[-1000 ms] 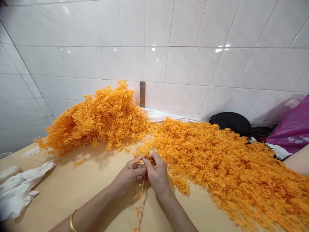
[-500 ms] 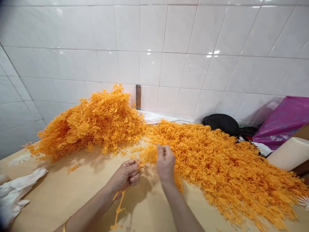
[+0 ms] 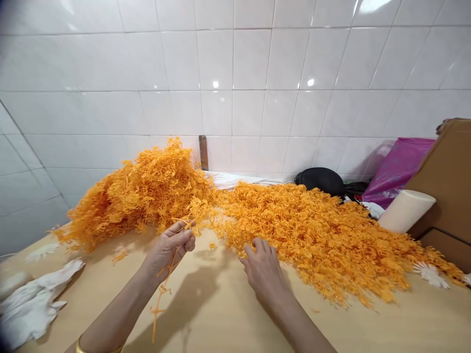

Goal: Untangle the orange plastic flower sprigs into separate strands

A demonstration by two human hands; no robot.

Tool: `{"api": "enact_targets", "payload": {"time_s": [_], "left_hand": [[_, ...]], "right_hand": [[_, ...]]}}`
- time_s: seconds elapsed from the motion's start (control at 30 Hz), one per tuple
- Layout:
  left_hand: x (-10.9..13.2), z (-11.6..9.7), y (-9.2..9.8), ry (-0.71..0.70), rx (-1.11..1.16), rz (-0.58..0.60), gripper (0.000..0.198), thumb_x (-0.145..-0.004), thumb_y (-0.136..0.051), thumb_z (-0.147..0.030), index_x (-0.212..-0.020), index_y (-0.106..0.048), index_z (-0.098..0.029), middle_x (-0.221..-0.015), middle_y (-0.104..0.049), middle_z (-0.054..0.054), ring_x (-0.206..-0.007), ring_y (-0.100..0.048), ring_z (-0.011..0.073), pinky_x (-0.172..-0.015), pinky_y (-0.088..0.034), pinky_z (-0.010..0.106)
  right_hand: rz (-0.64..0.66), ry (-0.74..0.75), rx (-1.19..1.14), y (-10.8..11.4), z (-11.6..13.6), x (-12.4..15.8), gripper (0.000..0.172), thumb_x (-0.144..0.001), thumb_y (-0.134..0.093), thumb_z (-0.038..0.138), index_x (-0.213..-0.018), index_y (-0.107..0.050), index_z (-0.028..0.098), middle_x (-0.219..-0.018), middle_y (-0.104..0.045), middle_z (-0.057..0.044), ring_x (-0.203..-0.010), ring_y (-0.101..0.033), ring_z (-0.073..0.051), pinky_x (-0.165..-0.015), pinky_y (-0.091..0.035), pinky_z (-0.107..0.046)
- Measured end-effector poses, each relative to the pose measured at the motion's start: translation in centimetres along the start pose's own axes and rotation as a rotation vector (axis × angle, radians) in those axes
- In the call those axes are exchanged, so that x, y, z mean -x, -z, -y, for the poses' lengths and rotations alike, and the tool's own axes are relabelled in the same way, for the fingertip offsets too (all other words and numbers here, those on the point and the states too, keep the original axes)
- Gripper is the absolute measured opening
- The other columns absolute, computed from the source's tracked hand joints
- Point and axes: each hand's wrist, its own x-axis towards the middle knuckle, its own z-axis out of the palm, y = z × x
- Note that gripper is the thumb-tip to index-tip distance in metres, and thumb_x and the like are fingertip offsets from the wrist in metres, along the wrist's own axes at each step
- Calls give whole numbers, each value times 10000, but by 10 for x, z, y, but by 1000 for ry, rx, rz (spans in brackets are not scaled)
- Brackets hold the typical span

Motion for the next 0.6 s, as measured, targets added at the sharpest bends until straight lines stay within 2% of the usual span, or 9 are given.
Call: {"api": "enact_targets", "payload": {"time_s": [0.07, 0.13, 0.23, 0.33, 0.47, 0.53, 0.6], "left_hand": [[-2, -1, -1, -13, -37, -1, 249, -595, -693, -208, -715, -480, -159, -518, -453, -63, -433, -412, 45, -464, -289, 189], [-6, -3, -4, -34, -37, 8, 248, -611, -691, -245, -677, -467, -160, -482, -412, -76, -413, -386, 39, -449, -276, 182], [-9, -9, -12, -48, -26, 54, 228, -645, -671, -279, -695, -481, -163, -445, -355, -88, -408, -371, 42, -453, -290, 179], [-7, -23, -18, -63, -27, 85, 212, -672, -649, -300, -764, -522, -157, -428, -328, -89, -418, -371, 51, -469, -316, 184], [0, -35, -11, -62, 2, 49, 249, -701, -618, -324, -840, -552, -129, -412, -305, -86, -422, -369, 58, -469, -316, 187], [4, -30, -2, 3, 32, 44, 274, -705, -607, -352, -837, -556, -118, -394, -281, -90, -404, -351, 55, -454, -295, 184], [8, -18, 7, 96, 32, 54, 294, -700, -605, -377, -816, -562, -110, -366, -247, -97, -379, -323, 54, -441, -275, 186]], "right_hand": [[-24, 36, 21, -2, 10, 7, 162, -824, -414, 225, -829, -572, 189, -886, -545, -109, -806, -483, -228, -679, -372, -354], [-21, 143, -6, -2, 26, 9, 193, -826, -409, 208, -928, -572, 189, -975, -556, -119, -881, -479, -242, -741, -368, -380], [68, 364, -60, -10, 53, 3, 272, -816, -451, 268, -1068, -531, 203, -1138, -528, -103, -1059, -422, -265, -880, -311, -430], [158, 438, -65, -29, 63, -13, 336, -832, -432, 341, -1130, -498, 201, -1212, -498, -90, -1170, -354, -263, -962, -241, -464], [153, 278, -88, -48, 43, -36, 305, -825, -455, 306, -1071, -556, 156, -1213, -505, -142, -1178, -374, -282, -965, -237, -499], [63, 128, -285, -48, 32, -41, 237, -799, -488, 232, -985, -609, 148, -1155, -551, -153, -1143, -420, -285, -942, -272, -493], [-21, -28, -549, -40, 24, -39, 218, -807, -465, 231, -888, -646, 141, -1013, -631, -141, -1040, -515, -249, -881, -366, -416]]}}
